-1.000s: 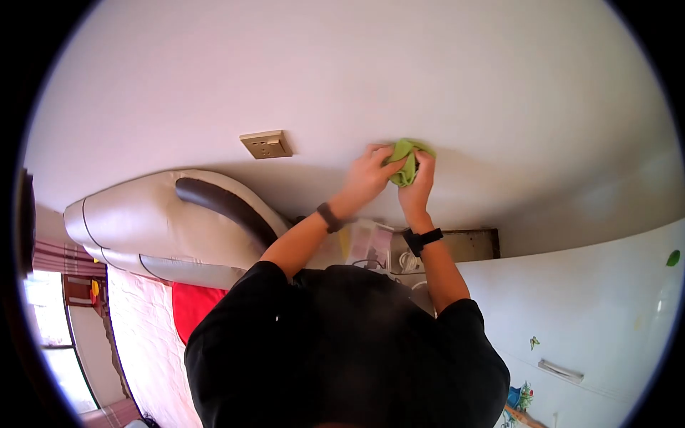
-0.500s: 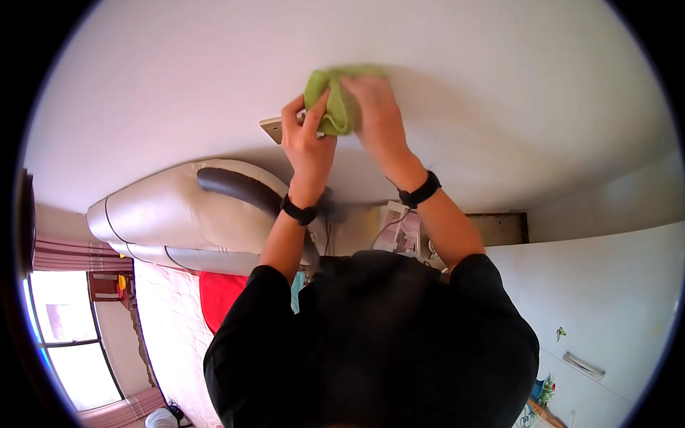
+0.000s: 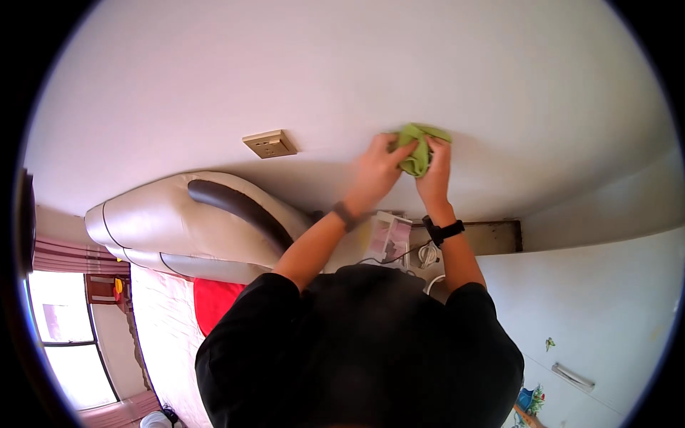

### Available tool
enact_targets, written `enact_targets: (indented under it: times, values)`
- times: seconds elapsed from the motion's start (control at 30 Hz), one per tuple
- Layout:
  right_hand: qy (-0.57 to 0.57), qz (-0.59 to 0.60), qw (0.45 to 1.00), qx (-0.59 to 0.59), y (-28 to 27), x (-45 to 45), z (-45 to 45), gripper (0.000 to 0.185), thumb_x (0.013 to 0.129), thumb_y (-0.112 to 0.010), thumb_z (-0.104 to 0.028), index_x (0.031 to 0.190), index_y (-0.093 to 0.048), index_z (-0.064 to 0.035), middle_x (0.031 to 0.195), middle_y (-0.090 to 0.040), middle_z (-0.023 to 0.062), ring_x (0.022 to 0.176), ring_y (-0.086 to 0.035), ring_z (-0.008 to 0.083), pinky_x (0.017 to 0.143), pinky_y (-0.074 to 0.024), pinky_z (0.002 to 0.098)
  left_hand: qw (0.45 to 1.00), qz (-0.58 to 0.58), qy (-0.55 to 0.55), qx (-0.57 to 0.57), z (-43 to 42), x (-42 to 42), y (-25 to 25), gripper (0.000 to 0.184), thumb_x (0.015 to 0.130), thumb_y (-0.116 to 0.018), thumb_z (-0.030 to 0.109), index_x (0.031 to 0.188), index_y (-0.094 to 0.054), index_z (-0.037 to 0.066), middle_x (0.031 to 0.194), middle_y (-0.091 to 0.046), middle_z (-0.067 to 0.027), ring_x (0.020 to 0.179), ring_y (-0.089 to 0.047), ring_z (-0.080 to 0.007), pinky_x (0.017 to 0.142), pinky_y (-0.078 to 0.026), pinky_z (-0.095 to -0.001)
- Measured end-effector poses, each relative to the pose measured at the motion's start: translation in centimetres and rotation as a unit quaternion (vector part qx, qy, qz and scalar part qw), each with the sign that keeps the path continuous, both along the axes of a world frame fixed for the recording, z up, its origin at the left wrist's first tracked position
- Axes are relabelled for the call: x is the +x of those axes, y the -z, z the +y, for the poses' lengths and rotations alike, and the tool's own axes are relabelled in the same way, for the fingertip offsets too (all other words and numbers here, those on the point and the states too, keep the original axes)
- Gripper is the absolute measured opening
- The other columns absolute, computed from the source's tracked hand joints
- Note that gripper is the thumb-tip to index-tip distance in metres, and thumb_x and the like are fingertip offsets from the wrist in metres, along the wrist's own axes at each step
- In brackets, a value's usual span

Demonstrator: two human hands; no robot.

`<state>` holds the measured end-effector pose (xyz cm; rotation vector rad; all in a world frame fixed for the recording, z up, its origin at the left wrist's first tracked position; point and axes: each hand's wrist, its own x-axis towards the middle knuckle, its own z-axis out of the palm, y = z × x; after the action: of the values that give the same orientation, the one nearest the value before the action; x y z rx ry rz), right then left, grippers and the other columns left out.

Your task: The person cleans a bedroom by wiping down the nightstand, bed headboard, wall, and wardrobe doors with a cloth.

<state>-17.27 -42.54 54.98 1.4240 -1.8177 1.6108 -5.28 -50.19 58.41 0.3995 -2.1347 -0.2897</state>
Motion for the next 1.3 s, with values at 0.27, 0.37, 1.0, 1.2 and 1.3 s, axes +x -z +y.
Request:
enact_targets:
  times: [0.27,0.37,1.0,1.2,1.3]
  values:
    - [0.024,-0.134,0.991,0.006,4.6,-2.1,1.9,0.048,0.079,-0.072,0.003,0.121,-0.048,-0.0031,0.118,-0.055,0.0115,0.109,-0.055,0.0237,0.094,-0.0448,0.0345,0.996,-0.067,0.059,-0.016,1.1,-3.5,2.2,0.040,0.075,-0.065,0.003,0.109,-0.072,0.022,0.102,-0.054,-0.0048,0.095,-0.058,-0.0241,0.063,-0.055,-0.0344]
    - [-0.019,-0.088,0.996,-0.018,1.2,-1.0,0.2,0.044,0.080,-0.072,0.003,0.119,-0.051,-0.0027,0.116,-0.057,0.0127,0.106,-0.057,0.0241,0.089,-0.0478,0.0348,0.999,-0.013,0.021,-0.021,0.2,-1.2,-0.8,0.039,0.074,-0.064,0.003,0.107,-0.072,0.022,0.101,-0.056,-0.0043,0.091,-0.058,-0.0244,0.062,-0.054,-0.0343]
    - [-0.110,0.090,0.989,0.048,-1.4,10.9,-8.0,0.055,0.070,-0.070,0.011,0.120,-0.055,-0.0058,0.108,-0.057,0.0128,0.098,-0.059,0.0336,0.077,-0.0520,0.0393,0.981,0.064,-0.176,0.044,-4.2,12.5,0.2,0.052,0.065,-0.066,-0.006,0.110,-0.072,0.019,0.104,-0.061,-0.0086,0.093,-0.061,-0.0307,0.069,-0.053,-0.0389]
    - [-0.181,0.052,0.974,0.124,1.3,13.9,-8.6,0.051,0.072,-0.069,0.008,0.120,-0.053,-0.0038,0.108,-0.055,0.0154,0.099,-0.058,0.0377,0.082,-0.0507,0.0415,0.964,-0.030,-0.210,0.161,-3.7,16.8,1.9,0.050,0.068,-0.064,-0.003,0.113,-0.070,0.018,0.106,-0.060,-0.0103,0.096,-0.061,-0.0320,0.073,-0.054,-0.0407]
    - [-0.284,-0.011,0.949,0.133,-0.4,17.2,-7.7,0.048,0.073,-0.069,0.006,0.118,-0.053,-0.0027,0.111,-0.055,0.0165,0.104,-0.057,0.0380,0.087,-0.0493,0.0405,0.961,0.018,-0.231,0.150,-2.3,20.9,0.5,0.050,0.069,-0.063,-0.003,0.114,-0.070,0.017,0.105,-0.060,-0.0101,0.090,-0.063,-0.0324,0.072,-0.053,-0.0399]
